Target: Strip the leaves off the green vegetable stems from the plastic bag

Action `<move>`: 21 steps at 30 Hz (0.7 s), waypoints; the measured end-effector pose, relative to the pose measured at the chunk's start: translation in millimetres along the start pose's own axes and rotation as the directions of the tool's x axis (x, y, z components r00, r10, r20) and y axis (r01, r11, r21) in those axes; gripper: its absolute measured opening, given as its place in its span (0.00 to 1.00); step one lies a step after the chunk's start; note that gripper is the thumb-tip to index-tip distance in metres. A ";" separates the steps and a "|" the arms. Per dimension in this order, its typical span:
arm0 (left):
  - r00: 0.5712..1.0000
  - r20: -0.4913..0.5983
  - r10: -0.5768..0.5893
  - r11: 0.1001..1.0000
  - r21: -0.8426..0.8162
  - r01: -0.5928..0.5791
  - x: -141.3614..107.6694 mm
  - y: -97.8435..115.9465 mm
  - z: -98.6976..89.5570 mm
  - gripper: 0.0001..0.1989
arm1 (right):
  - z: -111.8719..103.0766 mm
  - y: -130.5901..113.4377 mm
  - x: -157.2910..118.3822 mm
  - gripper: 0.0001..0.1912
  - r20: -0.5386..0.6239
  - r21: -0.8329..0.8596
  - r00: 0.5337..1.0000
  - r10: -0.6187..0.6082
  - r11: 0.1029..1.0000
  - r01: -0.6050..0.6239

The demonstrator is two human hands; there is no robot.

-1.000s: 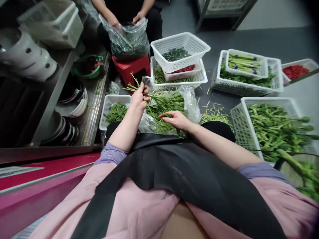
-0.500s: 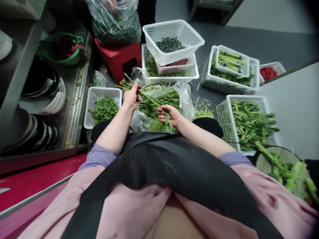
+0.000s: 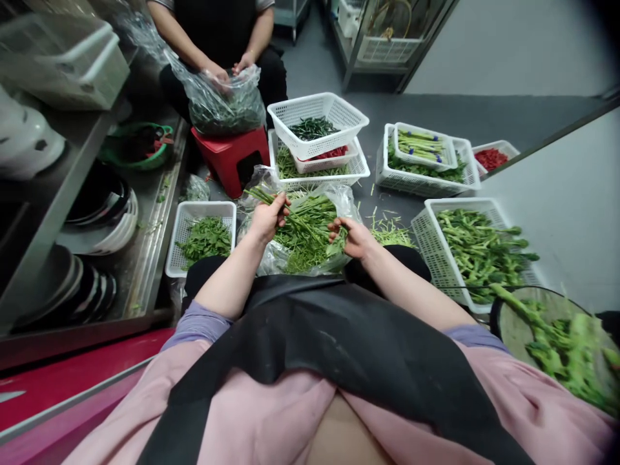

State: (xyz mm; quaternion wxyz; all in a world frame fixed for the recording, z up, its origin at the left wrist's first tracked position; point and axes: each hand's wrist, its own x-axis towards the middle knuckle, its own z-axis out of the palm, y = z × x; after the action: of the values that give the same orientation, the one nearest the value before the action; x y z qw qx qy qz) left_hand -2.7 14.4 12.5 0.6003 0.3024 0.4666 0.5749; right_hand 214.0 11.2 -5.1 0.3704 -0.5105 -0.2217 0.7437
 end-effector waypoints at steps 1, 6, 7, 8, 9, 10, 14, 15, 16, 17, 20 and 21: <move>1.000 0.020 -0.020 1.000 0.015 0.020 -0.4 -3.8 2.3 0.17 | 6.0 0.7 -2.5 0.10 0.078 -0.067 0.997 -0.014 0.998 0.019; 0.999 0.029 -0.035 0.997 0.071 0.033 -1.9 -17.5 8.0 0.17 | 37.1 5.5 -10.8 0.12 0.293 -0.360 0.956 0.012 0.928 0.099; 0.999 0.031 -0.036 0.996 0.079 0.033 -1.6 -18.0 6.9 0.16 | 39.5 6.5 -11.4 0.12 0.312 -0.369 0.949 0.037 0.925 0.086; 0.999 0.035 -0.036 0.996 0.085 0.033 -1.2 -17.8 5.1 0.16 | 40.5 7.6 -11.5 0.11 0.326 -0.359 0.944 0.048 0.930 0.077; 0.999 0.038 -0.034 0.996 0.086 0.031 -0.6 -17.2 2.7 0.16 | 40.4 8.8 -11.2 0.11 0.334 -0.336 0.941 0.046 0.939 0.073; 0.999 0.038 -0.027 0.996 0.085 0.024 0.0 -16.4 0.1 0.17 | 39.6 10.1 -10.4 0.10 0.337 -0.308 0.941 0.037 0.948 0.073; 0.997 0.022 0.070 0.991 0.108 -0.072 0.7 -12.0 -7.5 0.19 | 37.1 15.6 -1.3 0.11 0.302 -0.199 0.953 -0.008 0.978 0.071; 0.994 0.027 0.107 0.987 0.121 -0.110 0.2 -10.4 -8.1 0.19 | 36.6 15.8 2.1 0.11 0.270 -0.164 0.962 -0.027 0.984 0.074; 0.989 0.031 0.143 0.981 0.128 -0.146 -0.6 -8.3 -8.2 0.20 | 35.5 15.1 5.8 0.11 0.224 -0.124 0.973 -0.052 0.989 0.081; 0.983 0.027 0.181 0.975 0.122 -0.183 -1.4 -5.5 -8.2 0.20 | 33.8 13.3 9.4 0.12 0.160 -0.081 0.984 -0.078 0.992 0.092; 0.962 -0.029 0.272 0.961 0.060 -0.270 -3.7 5.4 -8.3 0.20 | 24.7 2.4 16.9 0.15 -0.023 -0.023 0.990 -0.136 0.990 0.136; 0.959 -0.040 0.279 0.960 0.042 -0.277 -4.2 8.8 -8.5 0.21 | 22.1 -1.9 17.3 0.17 -0.021 -0.045 0.990 -0.143 0.989 0.142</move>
State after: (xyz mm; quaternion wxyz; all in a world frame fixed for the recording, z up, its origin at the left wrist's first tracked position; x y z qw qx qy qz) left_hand -13.5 10.1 18.1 0.4973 0.3623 0.4432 0.6519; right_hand 190.7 26.9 -5.6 0.4139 -0.5105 -0.2691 0.7040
